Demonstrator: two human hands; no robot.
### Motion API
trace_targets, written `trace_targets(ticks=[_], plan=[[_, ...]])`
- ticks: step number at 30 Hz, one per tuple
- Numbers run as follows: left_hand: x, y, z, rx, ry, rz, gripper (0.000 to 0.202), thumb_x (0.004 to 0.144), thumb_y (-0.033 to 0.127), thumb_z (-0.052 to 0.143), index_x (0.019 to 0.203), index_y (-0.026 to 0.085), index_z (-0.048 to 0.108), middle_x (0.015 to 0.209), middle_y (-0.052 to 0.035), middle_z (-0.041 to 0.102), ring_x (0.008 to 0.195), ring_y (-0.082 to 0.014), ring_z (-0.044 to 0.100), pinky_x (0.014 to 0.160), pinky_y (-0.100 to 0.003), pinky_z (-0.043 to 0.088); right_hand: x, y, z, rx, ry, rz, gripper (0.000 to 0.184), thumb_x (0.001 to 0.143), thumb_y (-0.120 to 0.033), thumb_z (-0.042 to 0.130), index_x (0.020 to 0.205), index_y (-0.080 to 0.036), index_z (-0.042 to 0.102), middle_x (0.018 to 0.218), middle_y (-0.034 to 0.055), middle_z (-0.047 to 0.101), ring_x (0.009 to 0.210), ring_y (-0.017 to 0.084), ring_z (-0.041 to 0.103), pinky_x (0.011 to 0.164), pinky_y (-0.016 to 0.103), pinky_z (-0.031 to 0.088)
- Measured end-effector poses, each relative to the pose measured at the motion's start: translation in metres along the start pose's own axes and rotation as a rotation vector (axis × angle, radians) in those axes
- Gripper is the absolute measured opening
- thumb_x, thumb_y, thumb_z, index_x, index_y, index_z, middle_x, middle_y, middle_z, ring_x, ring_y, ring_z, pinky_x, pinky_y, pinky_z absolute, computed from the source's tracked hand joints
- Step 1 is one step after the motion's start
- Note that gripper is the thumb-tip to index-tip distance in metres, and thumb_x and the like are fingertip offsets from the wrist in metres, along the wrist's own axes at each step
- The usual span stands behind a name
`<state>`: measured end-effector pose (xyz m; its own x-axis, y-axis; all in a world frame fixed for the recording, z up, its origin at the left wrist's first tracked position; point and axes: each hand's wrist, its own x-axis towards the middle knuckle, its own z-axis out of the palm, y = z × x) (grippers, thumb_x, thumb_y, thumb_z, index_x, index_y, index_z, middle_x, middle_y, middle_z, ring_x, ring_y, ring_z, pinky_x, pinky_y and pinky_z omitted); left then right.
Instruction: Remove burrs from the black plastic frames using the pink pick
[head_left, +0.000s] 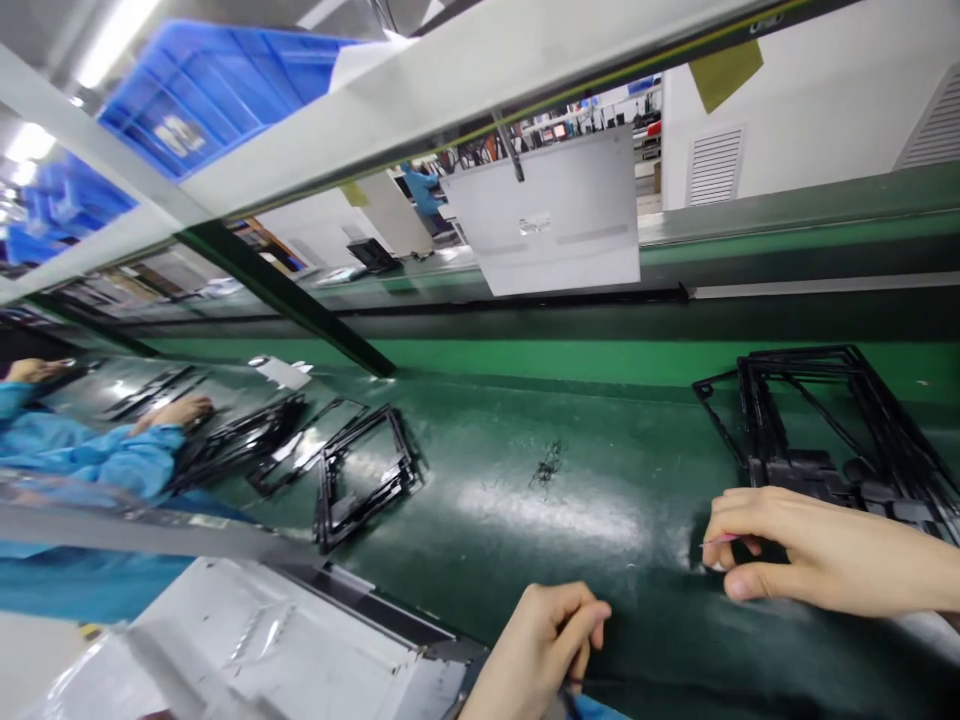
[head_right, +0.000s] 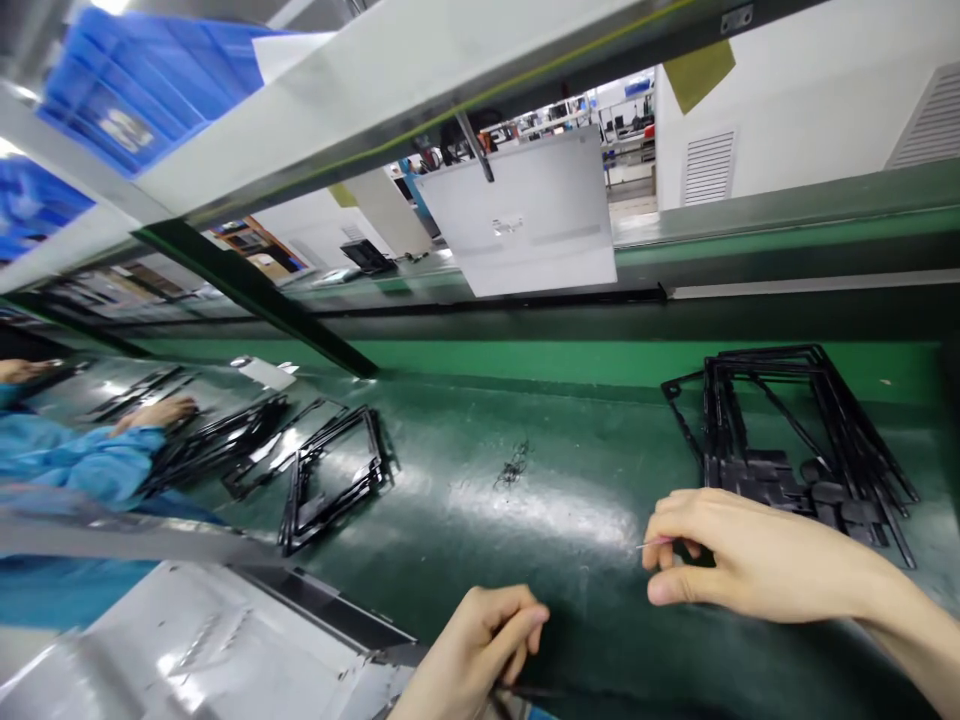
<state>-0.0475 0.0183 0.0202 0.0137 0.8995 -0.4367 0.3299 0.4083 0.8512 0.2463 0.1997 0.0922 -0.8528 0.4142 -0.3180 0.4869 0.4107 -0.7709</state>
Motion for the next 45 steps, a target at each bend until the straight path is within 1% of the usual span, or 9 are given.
trace_targets(ticks=[5, 10, 19, 25, 30, 34, 38, 41, 45], plan=[[0.030, -0.004, 0.013, -0.014, 0.155, 0.036, 0.058, 0.099, 0.074, 0.052, 0.074, 0.022, 0.054, 0.046, 0.0073, 0.044, 0.042, -0.0094, 0.035, 0.047, -0.022, 0.032, 0.001, -0.001, 0.004, -0.050, -0.102, 0.107, 0.044, 0.090, -0.068, 0.075, 0.109, -0.028, 0.077, 0.109, 0.0055, 0.076, 0.107, 0.030, 0.067, 0.090, 0.038, 0.049], [0.037, -0.008, 0.000, -0.070, 0.272, 0.010, 0.064, 0.094, 0.087, 0.043, 0.080, 0.024, 0.047, 0.046, 0.0102, 0.038, 0.040, -0.0095, 0.031, 0.044, -0.021, 0.031, -0.003, -0.010, -0.001, 0.034, -0.072, 0.100, 0.046, 0.089, -0.065, 0.074, 0.118, -0.030, 0.077, 0.095, 0.0049, 0.072, 0.091, 0.026, 0.066, 0.077, 0.033, 0.049], [-0.017, 0.025, -0.023, -0.348, 0.105, 0.144, 0.064, 0.094, 0.079, 0.061, 0.101, 0.016, 0.069, 0.049, 0.0120, 0.032, 0.037, -0.0039, 0.020, 0.041, -0.018, 0.017, 0.008, -0.004, 0.008, 0.217, 0.154, -0.003, 0.034, 0.100, -0.054, 0.069, 0.092, -0.022, 0.076, 0.073, -0.0010, 0.065, 0.066, 0.015, 0.052, 0.061, 0.028, 0.038], [-0.040, 0.040, -0.019, -0.427, 0.180, 0.102, 0.061, 0.091, 0.078, 0.067, 0.097, 0.017, 0.070, 0.051, 0.0114, 0.029, 0.041, -0.0028, 0.015, 0.041, -0.018, 0.011, 0.004, -0.010, 0.013, 0.272, 0.161, -0.016, 0.035, 0.101, -0.054, 0.069, 0.091, -0.020, 0.074, 0.070, -0.0010, 0.064, 0.064, 0.014, 0.052, 0.058, 0.028, 0.036], [-0.043, 0.029, -0.027, -0.373, 0.181, 0.134, 0.059, 0.092, 0.075, 0.067, 0.098, 0.017, 0.072, 0.048, 0.0117, 0.029, 0.038, -0.0031, 0.015, 0.041, -0.018, 0.013, 0.000, -0.017, 0.015, 0.256, 0.216, -0.026, 0.034, 0.098, -0.053, 0.071, 0.091, -0.020, 0.073, 0.074, -0.0001, 0.065, 0.064, 0.014, 0.053, 0.058, 0.027, 0.038], [-0.017, 0.009, -0.029, -0.304, 0.104, 0.319, 0.073, 0.092, 0.087, 0.053, 0.096, 0.017, 0.075, 0.040, 0.0086, 0.035, 0.035, -0.0074, 0.026, 0.044, -0.022, 0.027, -0.004, -0.027, 0.011, 0.303, 0.197, -0.056, 0.029, 0.093, -0.048, 0.075, 0.087, -0.019, 0.075, 0.076, 0.0028, 0.069, 0.067, 0.016, 0.058, 0.061, 0.027, 0.043], [0.030, 0.002, -0.015, 0.215, 0.349, 0.383, 0.038, 0.098, 0.057, 0.069, 0.096, 0.020, 0.078, 0.076, -0.0036, 0.070, 0.062, -0.0159, 0.058, 0.065, -0.028, 0.048, -0.007, -0.030, 0.010, 0.339, 0.075, -0.050, 0.024, 0.090, -0.044, 0.077, 0.086, -0.021, 0.074, 0.072, 0.0035, 0.070, 0.062, 0.017, 0.058, 0.056, 0.027, 0.042], [0.052, 0.001, -0.004, 0.307, 0.315, 0.424, 0.023, 0.092, 0.043, 0.081, 0.106, 0.025, 0.081, 0.099, -0.0051, 0.074, 0.079, -0.0186, 0.064, 0.076, -0.029, 0.052, -0.008, -0.027, 0.013, 0.332, 0.057, -0.059, 0.021, 0.090, -0.041, 0.075, 0.085, -0.021, 0.072, 0.072, 0.0031, 0.070, 0.062, 0.017, 0.058, 0.055, 0.027, 0.041], [0.061, -0.003, 0.004, 0.431, 0.271, 0.503, 0.011, 0.096, 0.033, 0.079, 0.101, 0.023, 0.078, 0.096, -0.0031, 0.071, 0.079, -0.0170, 0.064, 0.076, -0.027, 0.052, -0.008, -0.026, 0.014, 0.313, 0.053, -0.076, 0.021, 0.091, -0.041, 0.074, 0.085, -0.021, 0.072, 0.075, 0.0037, 0.072, 0.062, 0.016, 0.058, 0.057, 0.028, 0.042]])
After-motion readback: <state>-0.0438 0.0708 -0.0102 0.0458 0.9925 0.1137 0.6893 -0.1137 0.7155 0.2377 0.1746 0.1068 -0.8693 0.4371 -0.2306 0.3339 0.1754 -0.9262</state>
